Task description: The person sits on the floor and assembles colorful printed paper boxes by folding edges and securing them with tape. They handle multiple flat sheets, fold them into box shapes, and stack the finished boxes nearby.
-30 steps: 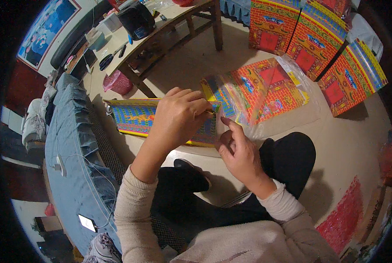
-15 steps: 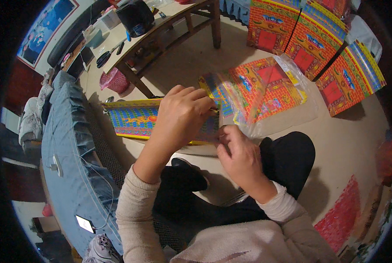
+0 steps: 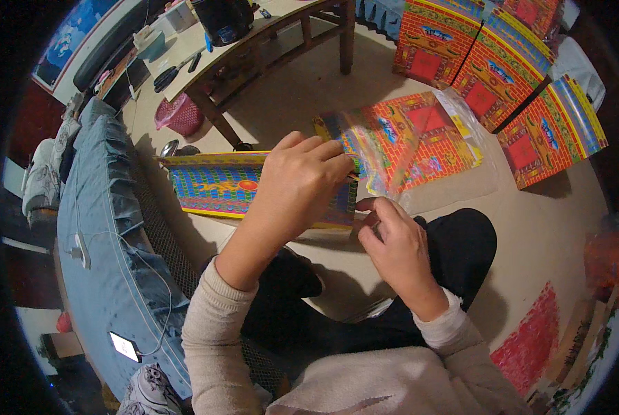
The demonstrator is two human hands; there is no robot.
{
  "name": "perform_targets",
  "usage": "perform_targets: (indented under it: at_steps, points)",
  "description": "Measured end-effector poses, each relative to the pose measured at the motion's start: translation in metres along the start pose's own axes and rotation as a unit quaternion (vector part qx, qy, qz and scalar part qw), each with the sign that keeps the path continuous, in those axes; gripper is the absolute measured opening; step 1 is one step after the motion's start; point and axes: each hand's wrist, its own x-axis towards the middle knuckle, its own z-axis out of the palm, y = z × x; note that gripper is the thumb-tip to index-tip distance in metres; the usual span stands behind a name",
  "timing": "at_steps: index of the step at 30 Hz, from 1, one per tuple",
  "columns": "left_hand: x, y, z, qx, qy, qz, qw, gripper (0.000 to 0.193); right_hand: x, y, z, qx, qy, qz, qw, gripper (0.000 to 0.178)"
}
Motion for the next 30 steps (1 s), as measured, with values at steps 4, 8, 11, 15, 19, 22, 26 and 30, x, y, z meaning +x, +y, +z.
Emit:
perform_targets:
  at_steps: [4, 8, 11, 15, 19, 22, 26, 30]
  points:
    - [-0.001, -0.001, -0.001, 0.001, 0.003, 0.005, 1.000, 0.018, 0.000, 0.001, 0.002, 0.021, 0.020, -0.007, 1.000, 0.022]
    - [-0.001, 0.001, -0.002, -0.017, 0.009, 0.001, 1.000, 0.018, 0.000, 0.015, 0.010, 0.047, 0.056, -0.014, 0.997, 0.023]
    - [0.001, 0.004, -0.003, -0.009, 0.006, 0.002, 1.000, 0.019, 0.002, 0.031, 0.019, 0.100, 0.068, -0.033, 0.992, 0.022]
    - [0.002, 0.007, -0.004, -0.025, 0.010, -0.007, 1.000, 0.019, 0.008, 0.042, 0.021, 0.112, 0.091, -0.048, 0.988, 0.021]
    - [0.002, 0.009, -0.005, -0.026, 0.011, -0.013, 1.000, 0.019, 0.014, 0.069, 0.038, 0.229, 0.041, 0.033, 0.972, 0.019]
    - [0.004, 0.009, -0.005, -0.028, 0.003, -0.013, 1.000, 0.019, 0.015, 0.080, 0.049, 0.272, 0.047, 0.051, 0.960, 0.017]
    - [0.002, 0.013, -0.006, -0.029, 0.002, -0.028, 0.999, 0.019, 0.011, 0.076, 0.048, 0.298, 0.075, 0.005, 0.952, 0.013]
    - [0.006, 0.011, -0.010, -0.027, -0.025, -0.041, 0.998, 0.020, 0.002, 0.059, 0.032, 0.249, 0.070, -0.037, 0.965, 0.010]
